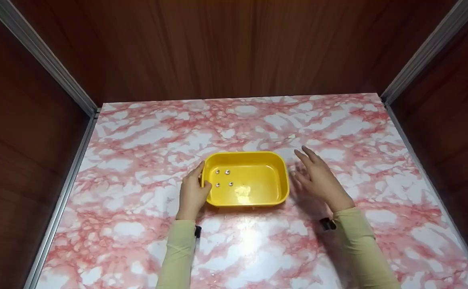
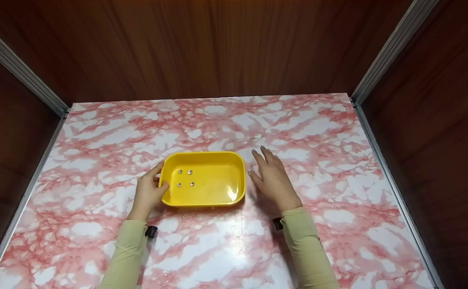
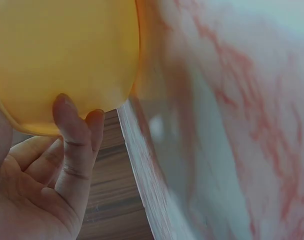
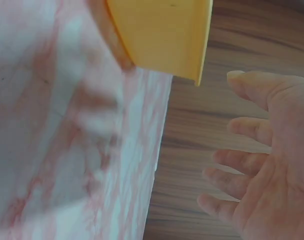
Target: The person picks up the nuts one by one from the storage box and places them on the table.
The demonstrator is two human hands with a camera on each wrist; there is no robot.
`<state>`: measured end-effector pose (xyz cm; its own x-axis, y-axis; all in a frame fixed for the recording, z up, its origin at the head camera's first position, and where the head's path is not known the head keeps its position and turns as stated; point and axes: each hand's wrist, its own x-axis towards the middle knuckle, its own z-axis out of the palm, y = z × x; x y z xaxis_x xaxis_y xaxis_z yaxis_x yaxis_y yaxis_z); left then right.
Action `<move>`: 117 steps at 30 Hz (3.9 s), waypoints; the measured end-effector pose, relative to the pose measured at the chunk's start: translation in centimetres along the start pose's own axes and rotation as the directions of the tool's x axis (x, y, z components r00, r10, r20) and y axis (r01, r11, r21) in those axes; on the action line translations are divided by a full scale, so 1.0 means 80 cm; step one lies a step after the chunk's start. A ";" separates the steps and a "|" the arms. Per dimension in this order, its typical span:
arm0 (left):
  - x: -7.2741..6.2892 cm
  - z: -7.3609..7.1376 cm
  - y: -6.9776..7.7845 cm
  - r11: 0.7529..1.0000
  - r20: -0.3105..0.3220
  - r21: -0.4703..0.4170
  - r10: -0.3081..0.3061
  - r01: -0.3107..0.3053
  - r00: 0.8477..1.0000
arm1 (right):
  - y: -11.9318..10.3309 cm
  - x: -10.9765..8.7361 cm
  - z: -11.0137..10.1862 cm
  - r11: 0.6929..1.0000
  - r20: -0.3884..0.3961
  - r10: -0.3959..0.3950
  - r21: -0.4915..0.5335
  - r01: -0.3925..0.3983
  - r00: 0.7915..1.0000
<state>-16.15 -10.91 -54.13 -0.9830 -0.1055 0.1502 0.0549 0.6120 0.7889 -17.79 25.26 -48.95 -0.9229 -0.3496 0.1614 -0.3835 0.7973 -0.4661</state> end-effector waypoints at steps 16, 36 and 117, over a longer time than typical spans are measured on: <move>0.001 0.000 0.001 0.999 -0.005 0.036 0.003 -0.003 1.000 | -0.012 0.003 -0.007 0.987 -0.008 -0.083 0.137 0.083 0.997; -0.002 -0.001 0.003 1.000 -0.018 0.018 0.020 -0.019 1.000 | -0.013 0.005 -0.010 0.974 -0.029 -0.094 0.204 0.098 0.995; 0.000 0.003 -0.003 0.999 -0.044 -0.039 0.027 -0.029 0.999 | -0.083 0.051 -0.021 0.832 0.122 -0.108 0.554 0.023 0.987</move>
<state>-16.23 -10.86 -54.41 -0.9726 -0.1229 0.1975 0.0900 0.5841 0.8067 -19.03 19.39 -43.72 -0.8648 -0.4912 0.1039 -0.3214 0.3825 -0.8662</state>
